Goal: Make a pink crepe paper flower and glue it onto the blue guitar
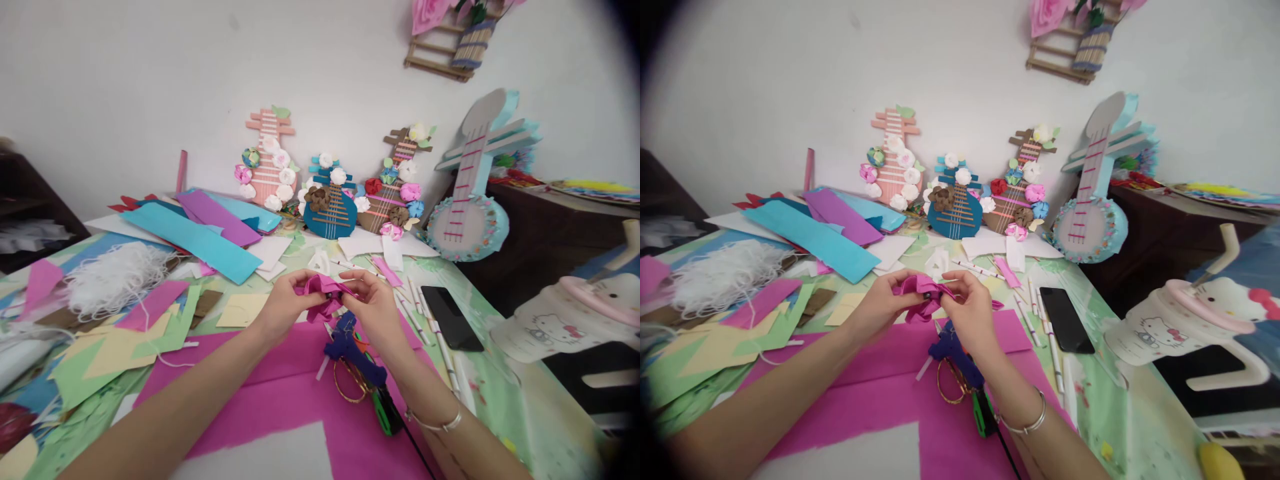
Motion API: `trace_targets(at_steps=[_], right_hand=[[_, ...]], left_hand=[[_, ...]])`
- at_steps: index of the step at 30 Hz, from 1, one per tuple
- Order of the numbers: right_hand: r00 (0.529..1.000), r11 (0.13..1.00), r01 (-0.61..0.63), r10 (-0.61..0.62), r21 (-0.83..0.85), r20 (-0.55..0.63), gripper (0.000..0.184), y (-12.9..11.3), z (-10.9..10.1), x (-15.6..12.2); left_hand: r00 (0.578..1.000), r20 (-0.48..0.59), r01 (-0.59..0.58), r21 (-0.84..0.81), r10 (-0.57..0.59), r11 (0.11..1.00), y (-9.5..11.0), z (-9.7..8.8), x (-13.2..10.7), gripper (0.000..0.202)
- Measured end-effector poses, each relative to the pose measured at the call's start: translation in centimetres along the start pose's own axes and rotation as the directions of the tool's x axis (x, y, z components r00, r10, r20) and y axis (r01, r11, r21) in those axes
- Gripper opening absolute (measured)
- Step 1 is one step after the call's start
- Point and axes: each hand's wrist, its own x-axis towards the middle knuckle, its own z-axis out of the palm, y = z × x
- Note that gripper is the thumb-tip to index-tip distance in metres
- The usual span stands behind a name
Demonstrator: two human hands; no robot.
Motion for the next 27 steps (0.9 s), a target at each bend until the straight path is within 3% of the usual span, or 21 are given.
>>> trace_targets(at_steps=[4, 11, 19, 23, 27], right_hand=[[0.999, 0.997, 0.033, -0.032, -0.064, 0.005, 0.031, -0.1, -0.1, 0.1], [0.989, 0.965, 0.141, -0.146, -0.222, -0.009, 0.021, 0.7, 0.0, -0.2], [0.919, 0.773, 0.331, -0.395, -0.541, -0.002, 0.022, 0.6, 0.6, -1.4], [0.877, 0.69, 0.388, -0.479, -0.611, 0.017, 0.029, 0.9, 0.8, -1.8], [0.822, 0.541, 0.451, -0.562, -0.71, 0.094, 0.036, 1.2, 1.0, -2.0]], left_hand=[[0.998, 0.059, -0.006, -0.007, 0.006, 1.0, 0.4, -0.3, 0.0, 0.029], [0.997, 0.055, -0.053, 0.086, 0.049, 0.995, 0.7, 0.2, -0.5, 0.028], [0.986, 0.0, -0.164, 0.255, 0.169, 0.953, 0.2, 1.2, -1.4, 0.017], [0.988, -0.025, -0.139, 0.248, 0.15, 0.959, -0.3, 1.3, -1.4, 0.019], [0.987, -0.044, -0.143, 0.227, 0.157, 0.963, -0.6, 1.2, -1.2, 0.022]])
